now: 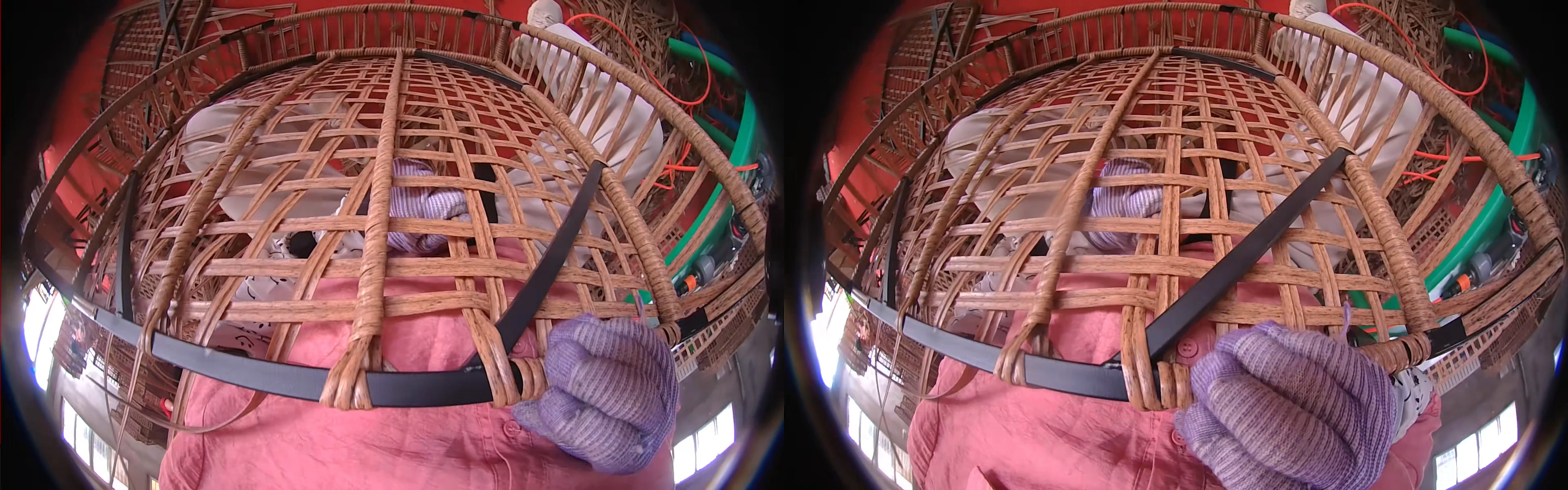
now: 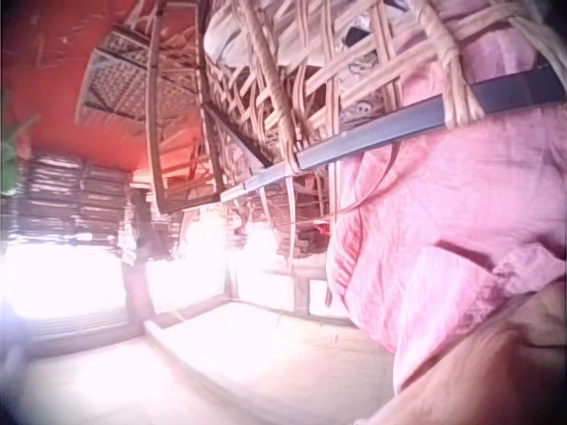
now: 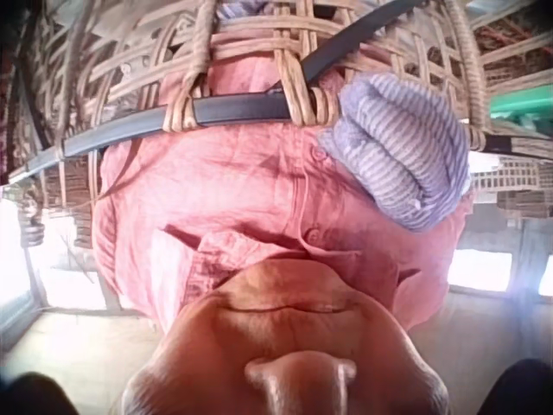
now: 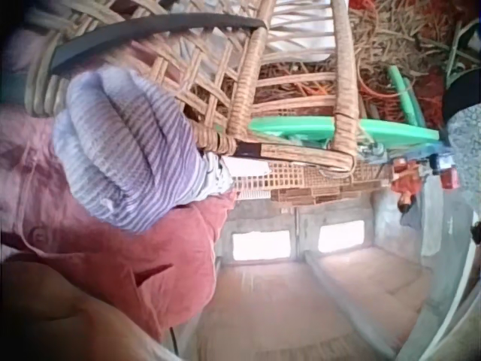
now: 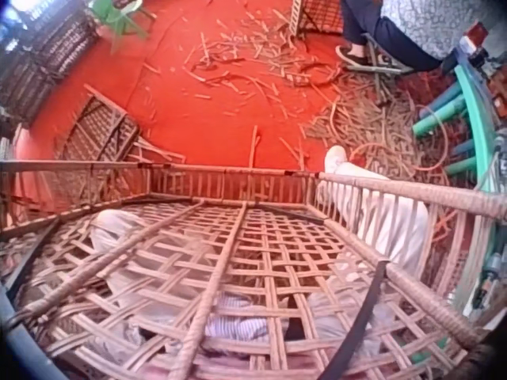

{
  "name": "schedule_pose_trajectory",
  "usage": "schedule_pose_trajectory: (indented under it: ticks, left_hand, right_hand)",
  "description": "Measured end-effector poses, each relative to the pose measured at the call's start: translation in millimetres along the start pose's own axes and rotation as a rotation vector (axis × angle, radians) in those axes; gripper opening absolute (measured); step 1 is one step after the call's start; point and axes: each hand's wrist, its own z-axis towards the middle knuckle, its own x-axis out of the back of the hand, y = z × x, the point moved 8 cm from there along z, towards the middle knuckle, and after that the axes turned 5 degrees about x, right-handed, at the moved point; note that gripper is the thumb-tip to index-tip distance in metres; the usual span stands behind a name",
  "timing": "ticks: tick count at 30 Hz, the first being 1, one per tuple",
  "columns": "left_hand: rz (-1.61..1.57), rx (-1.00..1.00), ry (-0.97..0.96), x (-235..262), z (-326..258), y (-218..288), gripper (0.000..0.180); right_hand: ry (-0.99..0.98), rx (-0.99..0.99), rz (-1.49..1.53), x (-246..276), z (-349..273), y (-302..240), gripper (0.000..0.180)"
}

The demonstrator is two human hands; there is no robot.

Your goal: Weaving and securing rattan/wicker strips to a furniture frame using a pneumatic stapler and hand tools.

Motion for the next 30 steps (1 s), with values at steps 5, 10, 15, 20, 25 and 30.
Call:
schedule_pose_trajectory:
  ticks: [5, 10, 15, 20, 25, 30]
  left_hand:
    - [-0.04, 0.001, -0.015, -0.9, -0.8, -0.2, 0.022]
    - [-0.065, 0.0, -0.019, -1.5, -2.0, -2.0, 0.022]
    - [-0.086, 0.008, -0.021, -1.7, -5.4, -3.3, 0.022]
    - [-0.12, 0.004, -0.038, -8.2, -3.6, -5.3, 0.022]
    - [-0.14, 0.018, -0.056, -10.8, -5.9, -6.2, 0.022]
    - [-0.155, 0.035, -0.065, -12.1, -9.1, -6.7, 0.022]
  right_hand:
    - [0.003, -0.033, -0.069, -0.7, 3.0, -4.9, 0.048]
    - [0.029, -0.051, -0.114, -7.2, 1.6, -6.5, 0.05]
    - [0.097, -0.019, -0.082, -9.2, -2.0, -6.5, 0.053]
    - [0.134, -0.101, -0.056, -6.7, 0.7, -2.0, 0.052]
    - [-0.046, -0.089, -0.118, -5.8, 11.0, -1.4, 0.047]
    - [-0.112, -0.063, -0.159, -9.1, 14.6, -7.1, 0.043]
